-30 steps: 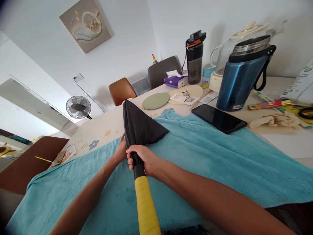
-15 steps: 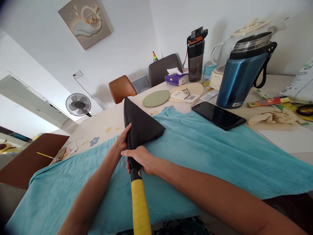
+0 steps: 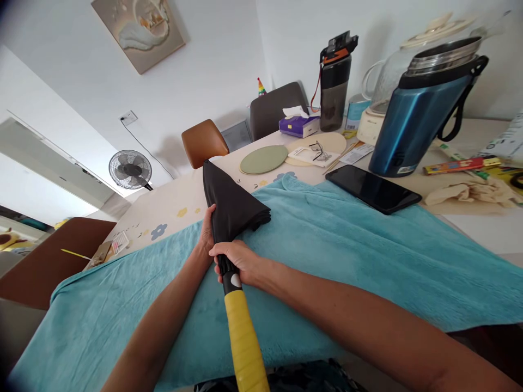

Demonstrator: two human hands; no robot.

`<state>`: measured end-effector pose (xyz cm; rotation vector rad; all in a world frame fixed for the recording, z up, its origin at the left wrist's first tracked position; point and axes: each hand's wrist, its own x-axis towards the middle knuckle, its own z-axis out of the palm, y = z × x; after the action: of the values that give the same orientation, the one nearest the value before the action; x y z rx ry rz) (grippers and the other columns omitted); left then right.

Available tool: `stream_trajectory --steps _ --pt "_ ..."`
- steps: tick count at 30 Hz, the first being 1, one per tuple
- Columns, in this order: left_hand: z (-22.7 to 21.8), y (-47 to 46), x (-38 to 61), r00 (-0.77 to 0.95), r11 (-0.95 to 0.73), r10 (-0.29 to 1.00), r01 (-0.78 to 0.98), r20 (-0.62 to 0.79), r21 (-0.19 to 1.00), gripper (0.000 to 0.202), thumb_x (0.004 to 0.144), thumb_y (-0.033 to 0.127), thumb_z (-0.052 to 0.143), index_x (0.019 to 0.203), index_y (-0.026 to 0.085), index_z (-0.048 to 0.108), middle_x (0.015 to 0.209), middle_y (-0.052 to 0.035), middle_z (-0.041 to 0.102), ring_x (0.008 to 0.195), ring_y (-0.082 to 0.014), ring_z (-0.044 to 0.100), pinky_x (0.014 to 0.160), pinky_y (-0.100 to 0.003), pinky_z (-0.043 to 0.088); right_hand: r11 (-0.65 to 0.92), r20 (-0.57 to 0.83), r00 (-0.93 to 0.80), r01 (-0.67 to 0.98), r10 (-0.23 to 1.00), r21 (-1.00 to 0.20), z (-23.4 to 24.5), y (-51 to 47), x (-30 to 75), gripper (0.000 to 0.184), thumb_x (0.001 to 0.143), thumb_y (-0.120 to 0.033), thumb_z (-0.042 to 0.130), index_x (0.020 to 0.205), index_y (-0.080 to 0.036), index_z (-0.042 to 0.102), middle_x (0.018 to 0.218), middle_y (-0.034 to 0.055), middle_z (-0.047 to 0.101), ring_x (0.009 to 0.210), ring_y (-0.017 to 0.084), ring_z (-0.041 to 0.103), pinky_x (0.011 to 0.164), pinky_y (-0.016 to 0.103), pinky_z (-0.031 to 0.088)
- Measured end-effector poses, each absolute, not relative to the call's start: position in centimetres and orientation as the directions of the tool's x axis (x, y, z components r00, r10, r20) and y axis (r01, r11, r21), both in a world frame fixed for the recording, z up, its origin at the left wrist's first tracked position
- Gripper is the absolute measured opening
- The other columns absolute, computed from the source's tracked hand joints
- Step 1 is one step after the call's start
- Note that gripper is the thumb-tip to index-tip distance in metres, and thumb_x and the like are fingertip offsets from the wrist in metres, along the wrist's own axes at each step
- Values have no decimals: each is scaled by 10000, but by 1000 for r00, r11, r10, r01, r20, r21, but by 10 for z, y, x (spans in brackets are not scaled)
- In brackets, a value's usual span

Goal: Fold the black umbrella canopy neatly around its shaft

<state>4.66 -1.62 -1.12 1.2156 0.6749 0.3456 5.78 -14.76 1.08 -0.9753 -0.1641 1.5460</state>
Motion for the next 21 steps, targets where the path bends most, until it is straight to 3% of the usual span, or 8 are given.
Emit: stream_trajectory --steps 3,5,8,11,14,16,19,21 --pt "-12 -6 51 769 245 567 184 -295 952 556 764 611 335 945 149 586 872 -99 655 796 -213 624 663 -324 525 -255 -498 125 -737 858 -625 17 -149 67 139 691 -161 530 583 -149 443 445 -26 436 377 85 428 322 196 383" --pt "-11 7 48 710 68 664 256 -235 964 545 763 607 352 892 132 586 807 -113 653 724 -211 627 611 -318 510 -244 -493 128 -747 860 -619 17 -150 71 141 689 -158 529 583 -153 435 437 -34 423 371 76 414 322 184 371" --pt "-2 26 36 540 -324 838 382 75 865 409 771 507 425 882 144 574 836 -109 649 729 -197 619 601 -295 483 -249 -503 145 -734 852 -631 11 -149 70 142 682 -151 536 588 -158 429 438 -31 436 383 86 431 331 193 389" --pt "14 29 28 464 -560 808 413 364 718 296 774 378 460 968 179 562 936 -80 641 820 -178 598 692 -288 467 -276 -519 159 -699 840 -660 2 -146 64 144 674 -156 553 589 -160 437 437 -18 463 411 111 469 348 221 424" --pt "31 11 39 604 -729 643 295 470 618 258 796 291 430 982 194 580 965 -54 637 885 -167 575 806 -299 434 -268 -512 167 -694 843 -668 -2 -144 61 135 660 -148 563 593 -158 446 449 -25 462 423 117 483 348 228 429" --pt "37 -7 59 773 -843 432 163 464 512 262 798 235 422 987 197 599 1013 -49 629 967 -174 544 886 -312 389 -258 -503 171 -696 847 -670 -3 -144 61 126 647 -141 570 605 -157 452 464 -30 462 424 117 485 346 232 428" --pt "37 -27 97 943 -938 118 3 311 346 325 782 145 397 1018 211 610 1109 -44 598 1079 -196 481 995 -383 269 -250 -492 164 -701 855 -668 -5 -144 63 120 640 -140 577 634 -159 458 487 -30 473 423 114 483 348 240 431" --pt "35 -33 120 986 -961 11 -35 165 275 400 742 85 379 1038 231 604 1142 -32 582 1123 -212 447 1028 -462 163 -241 -480 155 -709 863 -663 -7 -144 63 124 638 -132 572 650 -165 453 501 -30 478 426 113 484 349 240 430"
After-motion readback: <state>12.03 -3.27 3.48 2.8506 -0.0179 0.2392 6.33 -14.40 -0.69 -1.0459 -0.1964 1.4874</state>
